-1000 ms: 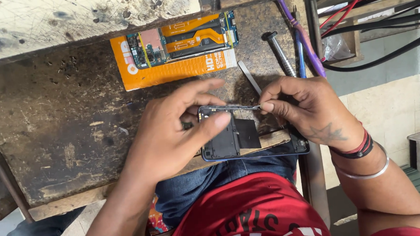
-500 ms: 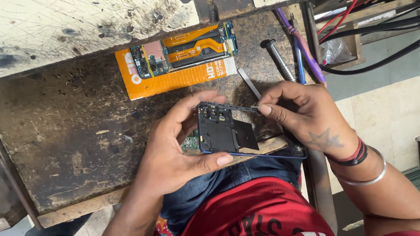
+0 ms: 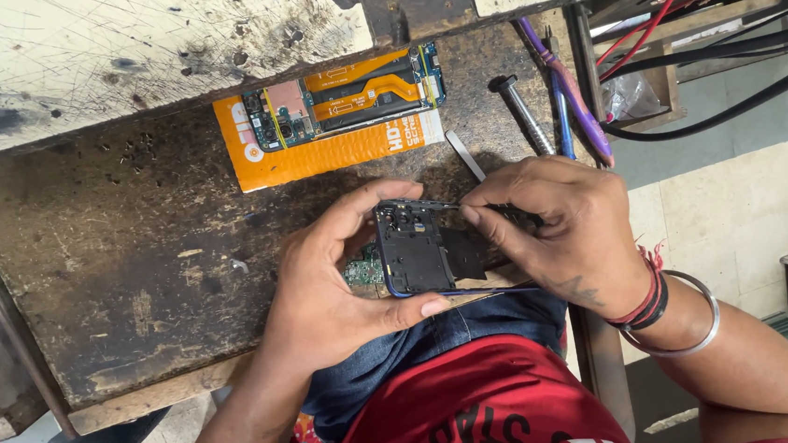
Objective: The person disassembles a smartphone at a repair bench, separating the mid-frame from the display and handling the exposed internals. They use tweezers to work on small components inside the frame, then align the frame back onto the phone body and press it into place.
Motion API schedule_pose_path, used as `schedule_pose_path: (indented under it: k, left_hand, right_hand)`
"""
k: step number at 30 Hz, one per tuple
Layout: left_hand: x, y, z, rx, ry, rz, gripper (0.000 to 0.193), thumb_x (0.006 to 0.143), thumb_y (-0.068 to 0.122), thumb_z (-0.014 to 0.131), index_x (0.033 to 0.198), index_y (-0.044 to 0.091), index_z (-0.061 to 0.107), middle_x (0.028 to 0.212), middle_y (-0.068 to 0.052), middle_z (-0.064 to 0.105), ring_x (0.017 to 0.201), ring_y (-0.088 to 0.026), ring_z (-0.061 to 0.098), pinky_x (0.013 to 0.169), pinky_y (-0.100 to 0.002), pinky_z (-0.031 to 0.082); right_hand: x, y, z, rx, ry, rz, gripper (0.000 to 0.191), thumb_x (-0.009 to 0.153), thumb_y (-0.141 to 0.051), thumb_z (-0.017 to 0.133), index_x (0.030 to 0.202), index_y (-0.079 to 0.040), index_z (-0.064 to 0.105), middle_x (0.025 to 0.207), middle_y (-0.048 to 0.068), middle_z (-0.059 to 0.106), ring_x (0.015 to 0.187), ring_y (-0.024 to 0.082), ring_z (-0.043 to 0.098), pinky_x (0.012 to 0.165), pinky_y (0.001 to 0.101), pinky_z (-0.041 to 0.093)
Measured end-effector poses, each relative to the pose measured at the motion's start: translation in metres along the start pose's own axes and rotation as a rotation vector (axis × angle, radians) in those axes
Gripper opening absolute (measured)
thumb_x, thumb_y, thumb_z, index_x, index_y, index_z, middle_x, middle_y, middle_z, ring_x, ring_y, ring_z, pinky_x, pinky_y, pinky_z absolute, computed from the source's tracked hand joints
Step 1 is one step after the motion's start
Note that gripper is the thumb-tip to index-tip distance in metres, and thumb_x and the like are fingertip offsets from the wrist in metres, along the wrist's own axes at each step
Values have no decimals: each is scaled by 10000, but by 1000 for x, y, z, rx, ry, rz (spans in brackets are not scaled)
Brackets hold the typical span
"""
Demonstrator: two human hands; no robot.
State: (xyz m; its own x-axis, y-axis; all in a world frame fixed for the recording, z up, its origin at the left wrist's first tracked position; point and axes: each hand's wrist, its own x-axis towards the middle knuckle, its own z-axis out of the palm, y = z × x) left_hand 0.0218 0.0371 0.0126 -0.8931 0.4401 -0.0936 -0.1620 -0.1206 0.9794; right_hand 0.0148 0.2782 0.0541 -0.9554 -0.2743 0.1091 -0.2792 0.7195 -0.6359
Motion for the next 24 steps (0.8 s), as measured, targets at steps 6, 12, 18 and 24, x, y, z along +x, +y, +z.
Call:
schedule_pose_path:
  k: [6, 12, 18, 24]
  left_hand:
    - [0, 1, 1, 7, -5, 24, 831, 734, 219, 958, 1424, -25, 564, 1401, -127, 669, 1285, -156, 651, 1128, -308, 530]
    - [0, 2, 1, -21, -2, 5, 822, 735, 212, 955, 1418, -29, 568, 1388, -128, 671, 1272, -150, 648, 1117, -306, 531]
    - [0, -2, -1, -20, -4, 39, 822, 742, 198, 956, 1424, -30, 557, 1416, -140, 656, 1305, -170, 642, 1145, -324, 529]
    - [-1, -4, -1, -42, -7, 44, 821, 749, 198, 953, 1428, -31, 552, 1422, -148, 652, 1318, -177, 638, 1160, -328, 520]
  right_hand:
    - [-1, -1, 1, 9, 8, -13, 107, 853, -56, 821, 952, -61, 779, 929, 98, 761, 838, 228, 758, 721, 325, 586]
    - [-4, 0, 2, -33, 22, -46, 116, 848, -68, 822, 956, -65, 779, 936, 100, 761, 859, 240, 762, 740, 329, 593]
    - [-6, 2, 6, -53, 46, -66, 128, 851, -62, 834, 965, -73, 778, 941, 91, 761, 868, 230, 761, 744, 326, 592]
    - [-8, 4, 7, -97, 50, -95, 180, 818, -65, 851, 986, -80, 787, 966, 97, 763, 849, 229, 750, 732, 329, 588]
